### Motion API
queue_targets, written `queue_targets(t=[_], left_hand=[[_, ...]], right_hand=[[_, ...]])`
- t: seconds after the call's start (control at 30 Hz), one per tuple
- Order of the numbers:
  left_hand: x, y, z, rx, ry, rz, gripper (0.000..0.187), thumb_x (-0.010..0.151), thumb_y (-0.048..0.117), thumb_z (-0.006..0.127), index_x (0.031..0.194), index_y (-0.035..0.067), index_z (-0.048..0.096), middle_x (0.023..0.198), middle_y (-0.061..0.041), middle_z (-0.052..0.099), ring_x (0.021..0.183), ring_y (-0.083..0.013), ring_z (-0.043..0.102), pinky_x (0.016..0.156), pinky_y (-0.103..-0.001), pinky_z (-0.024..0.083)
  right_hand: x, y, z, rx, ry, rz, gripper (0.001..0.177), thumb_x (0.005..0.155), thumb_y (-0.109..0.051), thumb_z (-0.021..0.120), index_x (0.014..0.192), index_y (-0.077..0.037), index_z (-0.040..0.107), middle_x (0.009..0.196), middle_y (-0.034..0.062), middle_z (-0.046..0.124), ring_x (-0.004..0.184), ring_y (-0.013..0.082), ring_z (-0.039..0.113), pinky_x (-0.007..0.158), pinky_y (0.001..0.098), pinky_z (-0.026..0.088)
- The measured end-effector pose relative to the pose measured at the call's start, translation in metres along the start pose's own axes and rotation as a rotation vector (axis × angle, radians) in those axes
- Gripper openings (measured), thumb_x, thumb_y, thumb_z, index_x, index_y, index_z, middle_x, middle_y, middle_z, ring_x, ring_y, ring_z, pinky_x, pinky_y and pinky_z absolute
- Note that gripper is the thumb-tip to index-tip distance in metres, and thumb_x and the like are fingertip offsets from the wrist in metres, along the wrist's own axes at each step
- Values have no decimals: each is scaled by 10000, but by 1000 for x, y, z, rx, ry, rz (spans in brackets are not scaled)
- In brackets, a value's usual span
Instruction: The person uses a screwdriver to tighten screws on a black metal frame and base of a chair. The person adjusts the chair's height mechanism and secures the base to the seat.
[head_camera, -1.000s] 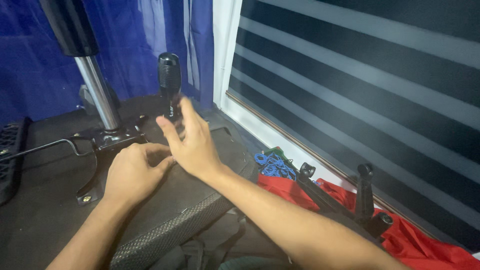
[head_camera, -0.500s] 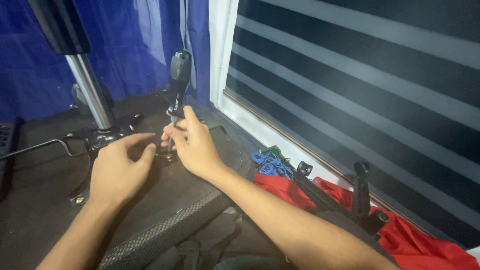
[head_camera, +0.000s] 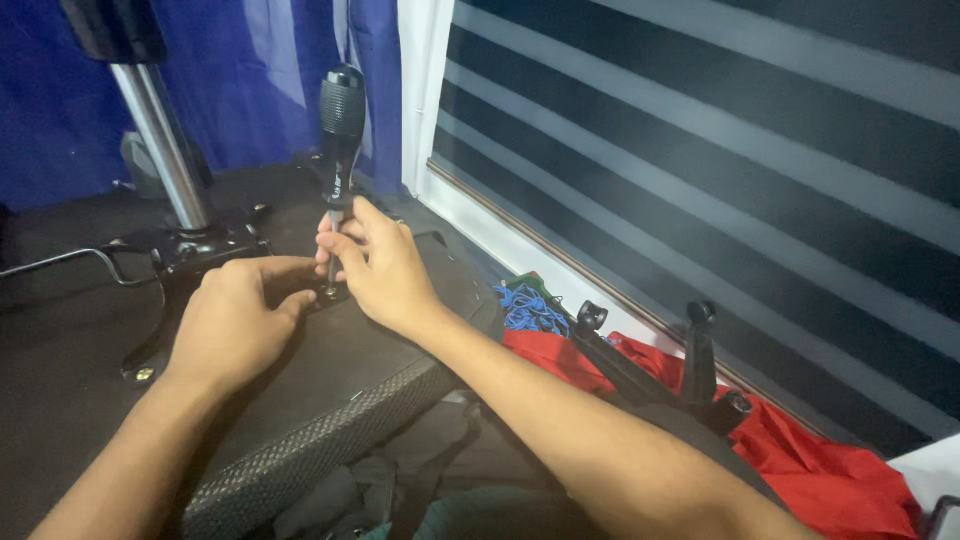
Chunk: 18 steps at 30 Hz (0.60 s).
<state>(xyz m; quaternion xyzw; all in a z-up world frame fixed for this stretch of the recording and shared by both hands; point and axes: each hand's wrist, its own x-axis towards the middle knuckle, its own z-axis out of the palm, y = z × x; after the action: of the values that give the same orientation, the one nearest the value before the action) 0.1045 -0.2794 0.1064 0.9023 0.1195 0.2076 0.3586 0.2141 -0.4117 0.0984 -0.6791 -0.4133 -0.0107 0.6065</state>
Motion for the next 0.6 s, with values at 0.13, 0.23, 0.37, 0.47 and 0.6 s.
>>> queue_targets(t=[0.13, 0.23, 0.37, 0.47, 0.6], left_hand=[[0, -1, 0, 42, -26, 2, 361, 844, 162, 735, 1200, 211, 772, 1095, -106, 786, 1034, -305, 748, 932, -421, 551], [1, 0, 1, 87, -21, 14, 357, 842, 183, 746, 1194, 232, 780, 1090, -120, 777, 1031, -327, 736, 923, -435, 551], [1, 1, 1, 105, -35, -7, 342, 851, 197, 742, 1186, 255, 785, 1076, -124, 783, 1022, -332, 738, 919, -440, 556], [0, 3, 2, 106, -33, -18, 351, 847, 194, 749, 1193, 245, 784, 1079, -143, 772, 1018, -340, 736, 911, -441, 561], [-2, 6, 1, 106, -22, 27, 373, 836, 218, 759, 1208, 203, 763, 1063, -124, 782, 1010, -317, 747, 906, -432, 561]], right_hand=[[4, 10, -3, 48, -34, 46, 98, 1027, -98, 600, 1071, -12, 585, 852, 59, 717, 802, 132, 730, 726, 298, 624], [2, 17, -6, 103, -55, 17, 95, 1023, -83, 603, 1071, -4, 581, 884, 70, 719, 849, 140, 734, 792, 330, 645], [-2, 18, -6, 100, -46, 60, 100, 1027, -95, 600, 1063, -5, 577, 891, 72, 726, 853, 144, 739, 818, 349, 659], [-2, 16, -6, 71, -43, 81, 95, 1026, -84, 601, 1072, -4, 579, 882, 82, 728, 856, 152, 742, 816, 350, 653], [-3, 14, -5, 87, -16, 71, 95, 1029, -80, 583, 1078, -1, 569, 886, 84, 728, 855, 160, 747, 812, 358, 656]])
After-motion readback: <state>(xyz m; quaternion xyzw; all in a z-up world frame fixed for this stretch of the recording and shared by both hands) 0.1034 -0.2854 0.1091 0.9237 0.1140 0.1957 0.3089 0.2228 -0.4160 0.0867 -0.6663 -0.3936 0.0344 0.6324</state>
